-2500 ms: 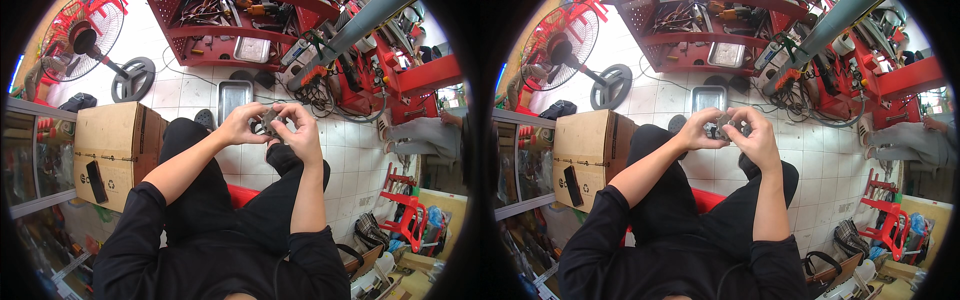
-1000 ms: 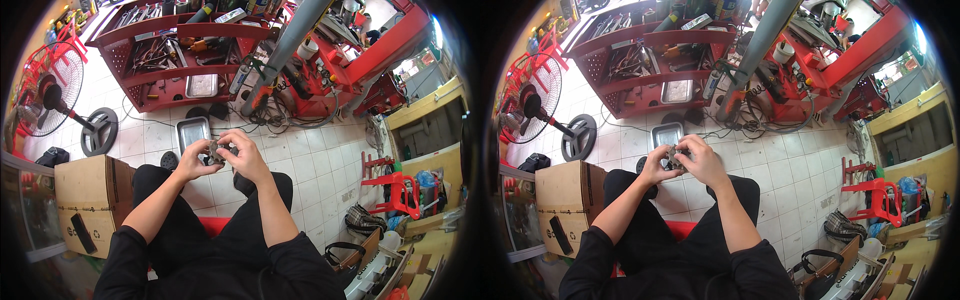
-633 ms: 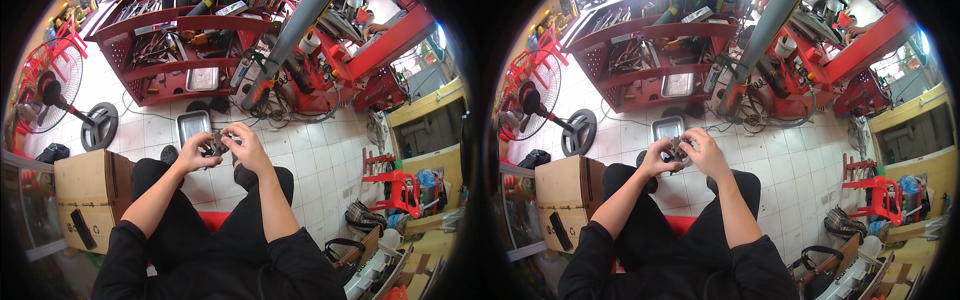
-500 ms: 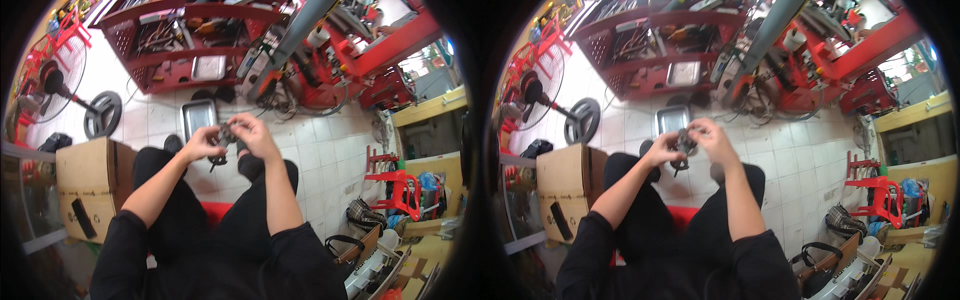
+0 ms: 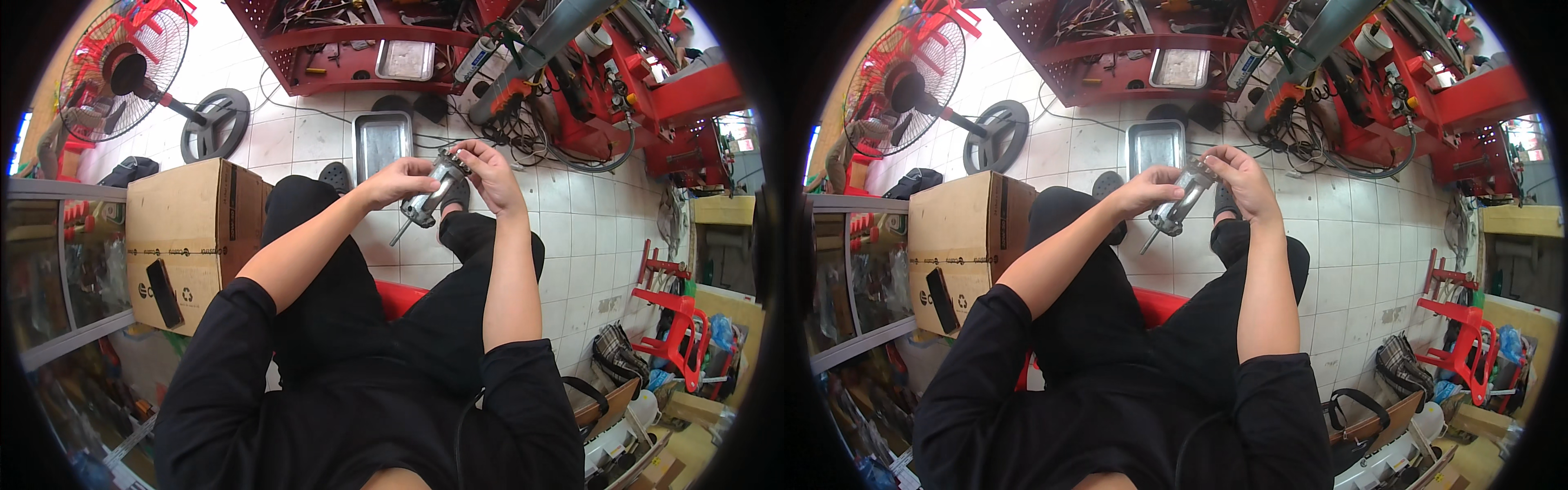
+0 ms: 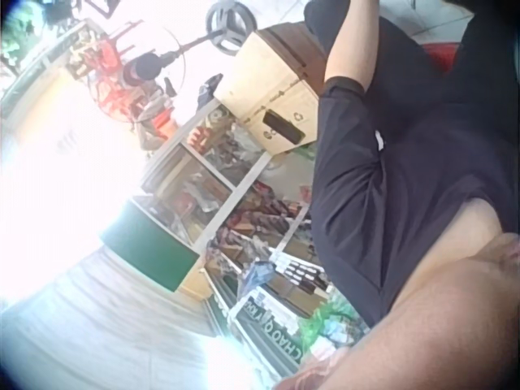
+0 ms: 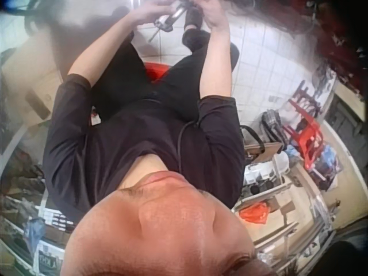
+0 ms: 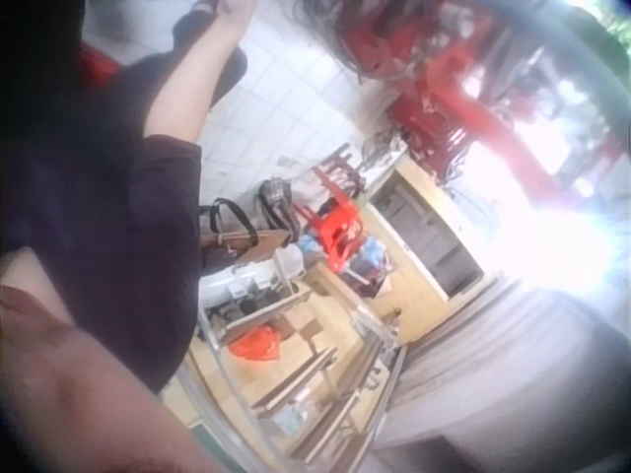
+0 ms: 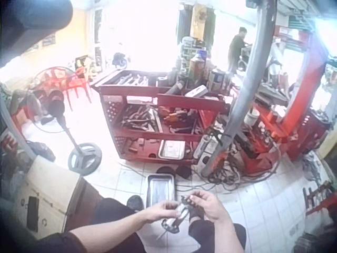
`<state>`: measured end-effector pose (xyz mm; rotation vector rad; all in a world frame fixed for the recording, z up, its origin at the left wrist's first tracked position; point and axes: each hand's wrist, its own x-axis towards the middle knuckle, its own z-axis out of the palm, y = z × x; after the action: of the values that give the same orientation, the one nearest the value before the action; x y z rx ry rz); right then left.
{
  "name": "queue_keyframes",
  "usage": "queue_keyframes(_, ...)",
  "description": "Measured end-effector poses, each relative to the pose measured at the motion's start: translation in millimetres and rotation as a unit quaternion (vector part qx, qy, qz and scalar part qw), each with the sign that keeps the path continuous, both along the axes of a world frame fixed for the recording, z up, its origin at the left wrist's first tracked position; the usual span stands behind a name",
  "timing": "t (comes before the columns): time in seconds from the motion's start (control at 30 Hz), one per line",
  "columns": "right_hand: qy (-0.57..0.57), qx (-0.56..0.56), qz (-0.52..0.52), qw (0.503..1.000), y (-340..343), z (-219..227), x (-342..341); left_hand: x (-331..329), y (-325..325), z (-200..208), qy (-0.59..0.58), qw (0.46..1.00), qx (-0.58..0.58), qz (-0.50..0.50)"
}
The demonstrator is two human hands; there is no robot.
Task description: The person sits on a stool and assembles a mechanical part, likely a starter motor, by hand. They insert a small metal pin into the part and then use a wrench to tighten a bolt on the assembly.
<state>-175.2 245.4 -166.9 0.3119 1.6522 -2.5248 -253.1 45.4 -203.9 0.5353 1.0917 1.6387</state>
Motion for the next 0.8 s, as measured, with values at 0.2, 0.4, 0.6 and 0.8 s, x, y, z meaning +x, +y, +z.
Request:
queue_keyframes(0.2, -0.001, -0.021, -0.018, 1.000, -0.3, -2.5, -2.1, 0.7, 3.3, -4.9, -0.027, 0.999, -0.013, 0.035)
queue_keyframes(0.4, -0.075, 0.074, -0.038, 0.994, -7.6, -15.1, -6.5, -8.4, 6.2, -7.6, -0.071, 0.969, -0.095, 0.217)
queue_keyframes(0.6, -0.077, 0.192, 0.019, 0.978, -26.5, -25.6, -8.8, -19.2, 1.1, -16.6, -0.185, 0.894, -0.089, 0.399)
queue_keyframes(0.8, -0.054, 0.319, 0.061, 0.944, -38.6, -48.5, -10.3, -18.1, 1.9, -13.6, -0.126, 0.906, -0.098, 0.392)
